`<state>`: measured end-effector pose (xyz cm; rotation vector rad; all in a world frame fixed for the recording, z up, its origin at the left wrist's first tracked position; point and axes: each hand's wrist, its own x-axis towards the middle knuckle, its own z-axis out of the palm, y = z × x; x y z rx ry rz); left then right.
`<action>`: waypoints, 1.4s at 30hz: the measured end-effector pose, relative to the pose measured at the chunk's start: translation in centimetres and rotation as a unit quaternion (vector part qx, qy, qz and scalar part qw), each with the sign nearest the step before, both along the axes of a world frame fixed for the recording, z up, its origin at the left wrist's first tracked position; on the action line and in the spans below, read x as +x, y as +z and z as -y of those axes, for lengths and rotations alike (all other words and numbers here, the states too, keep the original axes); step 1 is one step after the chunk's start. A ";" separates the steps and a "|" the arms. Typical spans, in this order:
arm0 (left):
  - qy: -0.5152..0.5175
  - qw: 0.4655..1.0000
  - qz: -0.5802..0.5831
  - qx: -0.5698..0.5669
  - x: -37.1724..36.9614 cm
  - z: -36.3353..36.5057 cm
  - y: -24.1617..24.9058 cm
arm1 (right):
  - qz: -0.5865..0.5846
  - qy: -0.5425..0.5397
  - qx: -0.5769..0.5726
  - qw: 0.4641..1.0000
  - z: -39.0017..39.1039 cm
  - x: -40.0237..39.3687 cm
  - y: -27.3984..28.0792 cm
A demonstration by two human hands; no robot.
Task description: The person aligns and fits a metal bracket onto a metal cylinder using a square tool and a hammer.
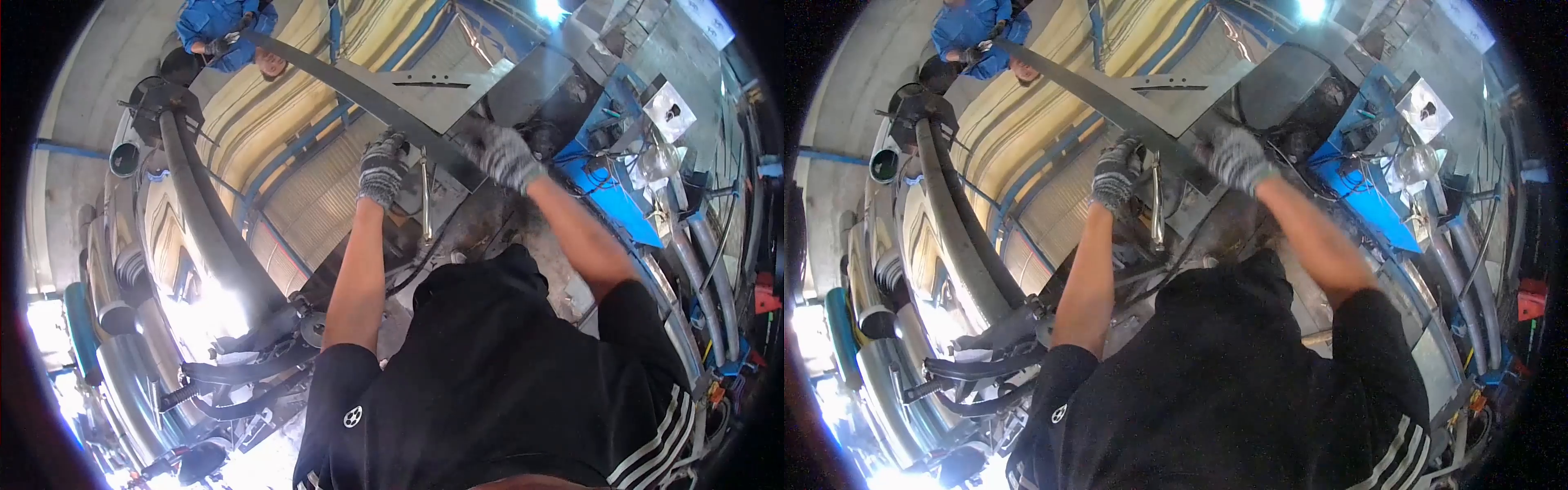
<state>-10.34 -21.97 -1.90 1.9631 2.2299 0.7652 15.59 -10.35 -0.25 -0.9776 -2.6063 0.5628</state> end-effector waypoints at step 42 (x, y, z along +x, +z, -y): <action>0.195 0.971 0.097 0.098 21.5 2.3 10.8 | 0.300 0.104 0.097 0.943 -30.1 2.4 3.1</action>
